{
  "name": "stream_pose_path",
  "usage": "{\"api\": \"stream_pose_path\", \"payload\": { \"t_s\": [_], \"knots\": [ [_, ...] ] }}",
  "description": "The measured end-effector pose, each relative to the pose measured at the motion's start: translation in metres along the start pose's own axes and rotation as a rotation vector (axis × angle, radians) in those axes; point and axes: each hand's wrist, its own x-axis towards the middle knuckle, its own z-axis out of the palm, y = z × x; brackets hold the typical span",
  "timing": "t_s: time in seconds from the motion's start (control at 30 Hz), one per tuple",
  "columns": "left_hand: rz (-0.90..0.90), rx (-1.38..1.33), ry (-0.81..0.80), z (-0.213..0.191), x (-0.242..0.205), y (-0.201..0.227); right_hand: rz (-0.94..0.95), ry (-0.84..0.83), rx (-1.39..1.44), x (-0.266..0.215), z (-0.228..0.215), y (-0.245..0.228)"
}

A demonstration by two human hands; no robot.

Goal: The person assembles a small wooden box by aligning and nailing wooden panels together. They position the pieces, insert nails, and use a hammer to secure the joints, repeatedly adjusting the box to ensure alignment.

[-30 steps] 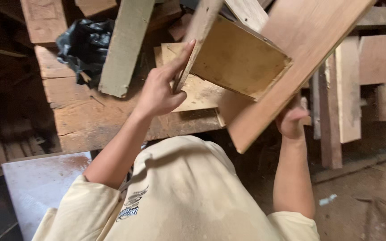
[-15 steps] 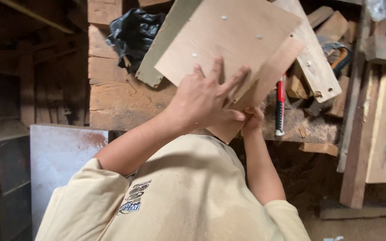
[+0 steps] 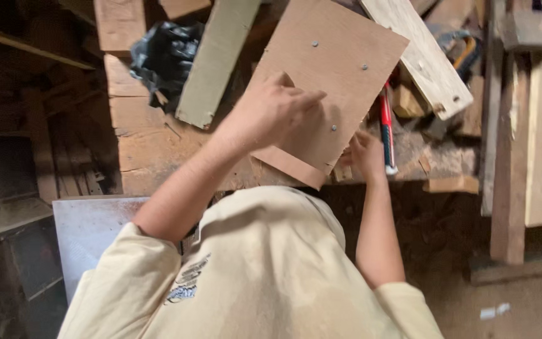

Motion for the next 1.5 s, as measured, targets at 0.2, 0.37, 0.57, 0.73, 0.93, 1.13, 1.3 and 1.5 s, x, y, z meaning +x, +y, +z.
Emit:
{"api": "stream_pose_path", "payload": {
  "t_s": [0.2,0.37,0.57,0.73,0.93,1.13,1.3,1.5],
  "knots": [
    [0.143,-0.129,0.085,0.006,-0.007,-0.014,-0.211,0.064,0.086,-0.045,-0.021,-0.059],
    [0.085,-0.594,0.351,0.02,-0.028,-0.064,-0.383,-0.124,0.32,-0.088,-0.009,-0.101],
    [-0.524,-0.981,0.5,0.094,-0.048,-0.131,-0.368,-0.004,0.182,-0.095,0.023,-0.121],
    [-0.668,-0.825,0.034,0.18,-0.065,-0.119,-0.447,0.023,0.282,-0.091,0.033,-0.136],
    [-0.615,-0.37,0.36,0.215,-0.06,-0.125,-0.219,0.071,0.337,-0.103,0.02,-0.149],
    [-0.75,-0.784,0.194,0.21,-0.058,-0.128,-0.255,-0.072,0.431,-0.092,-0.027,-0.134],
    [-0.664,-0.88,0.139,0.213,-0.058,-0.116,-0.319,-0.134,0.43,-0.071,-0.069,-0.102],
    [-0.371,-1.236,-0.042,0.223,-0.047,-0.112,-0.336,-0.261,0.54,-0.052,-0.102,-0.078]
  ]
}}
